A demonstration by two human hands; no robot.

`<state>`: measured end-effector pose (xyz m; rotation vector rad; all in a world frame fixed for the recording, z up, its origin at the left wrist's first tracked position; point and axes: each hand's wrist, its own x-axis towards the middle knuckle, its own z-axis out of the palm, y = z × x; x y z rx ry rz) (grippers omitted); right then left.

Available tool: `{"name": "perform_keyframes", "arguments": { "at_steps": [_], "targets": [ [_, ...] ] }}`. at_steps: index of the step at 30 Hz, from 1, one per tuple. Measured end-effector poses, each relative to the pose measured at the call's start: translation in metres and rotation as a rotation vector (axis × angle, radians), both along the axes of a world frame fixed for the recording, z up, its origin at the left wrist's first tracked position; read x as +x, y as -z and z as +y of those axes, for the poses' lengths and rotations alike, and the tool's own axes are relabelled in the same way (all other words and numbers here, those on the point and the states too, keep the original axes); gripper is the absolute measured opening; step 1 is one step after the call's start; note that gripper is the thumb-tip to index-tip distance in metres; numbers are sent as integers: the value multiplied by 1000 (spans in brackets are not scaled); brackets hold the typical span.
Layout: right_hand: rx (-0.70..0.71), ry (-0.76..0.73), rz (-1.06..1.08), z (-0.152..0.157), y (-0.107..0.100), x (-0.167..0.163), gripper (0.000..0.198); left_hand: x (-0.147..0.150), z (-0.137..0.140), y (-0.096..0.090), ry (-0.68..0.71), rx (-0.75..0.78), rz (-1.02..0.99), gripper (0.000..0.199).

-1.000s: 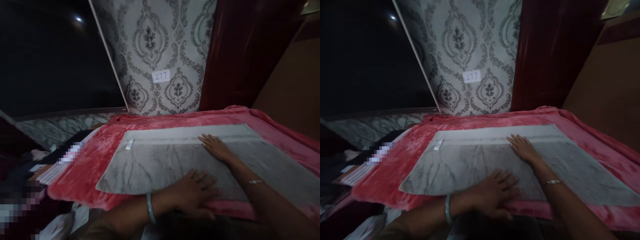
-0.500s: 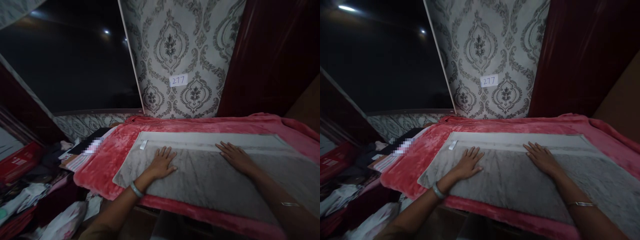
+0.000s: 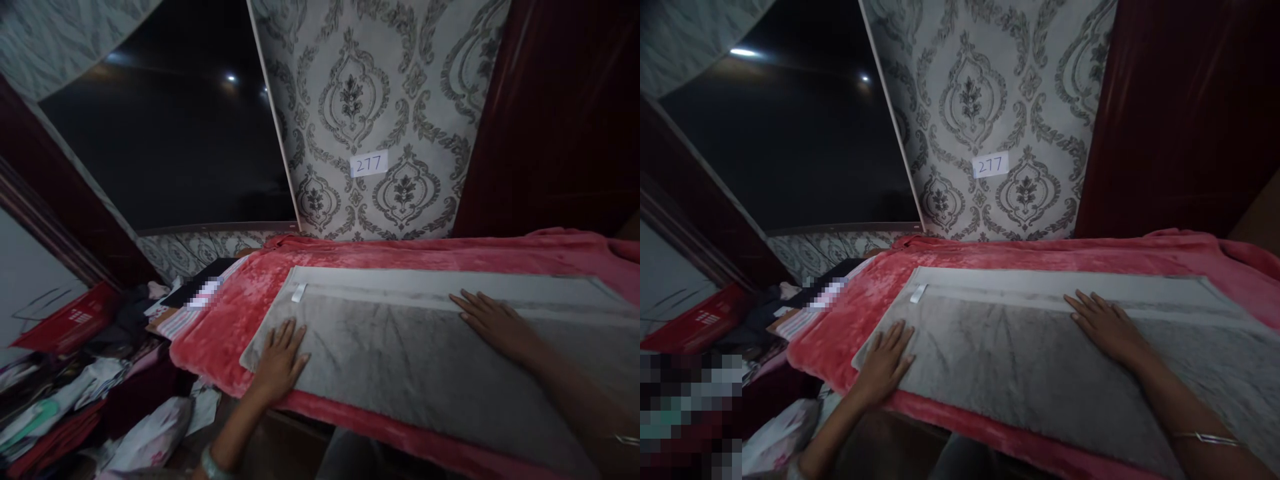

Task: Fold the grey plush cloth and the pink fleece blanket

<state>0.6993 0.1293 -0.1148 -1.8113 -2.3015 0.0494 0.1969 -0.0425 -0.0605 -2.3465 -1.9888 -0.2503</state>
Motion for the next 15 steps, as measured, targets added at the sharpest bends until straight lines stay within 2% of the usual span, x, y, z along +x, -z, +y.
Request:
{"name": "perform_keyframes", "arguments": {
  "at_steps": [3,5,9,12,15],
  "targets": [
    [12,-5,35,1,1,0,69,-27,-10,-6,-184,-10,-21,58],
    [25,-8,54,3,3,1,69,-39,-8,-15,-300,-20,-84,59],
    [57,-19,73,12,12,3,70,-49,22,-35,-352,18,-374,57],
    [79,-28,92,16,16,10,69,-49,51,-52,-434,73,-572,40],
    [64,-36,85,8,14,22,70,-51,70,-67,-524,14,-715,17]
  ]
}}
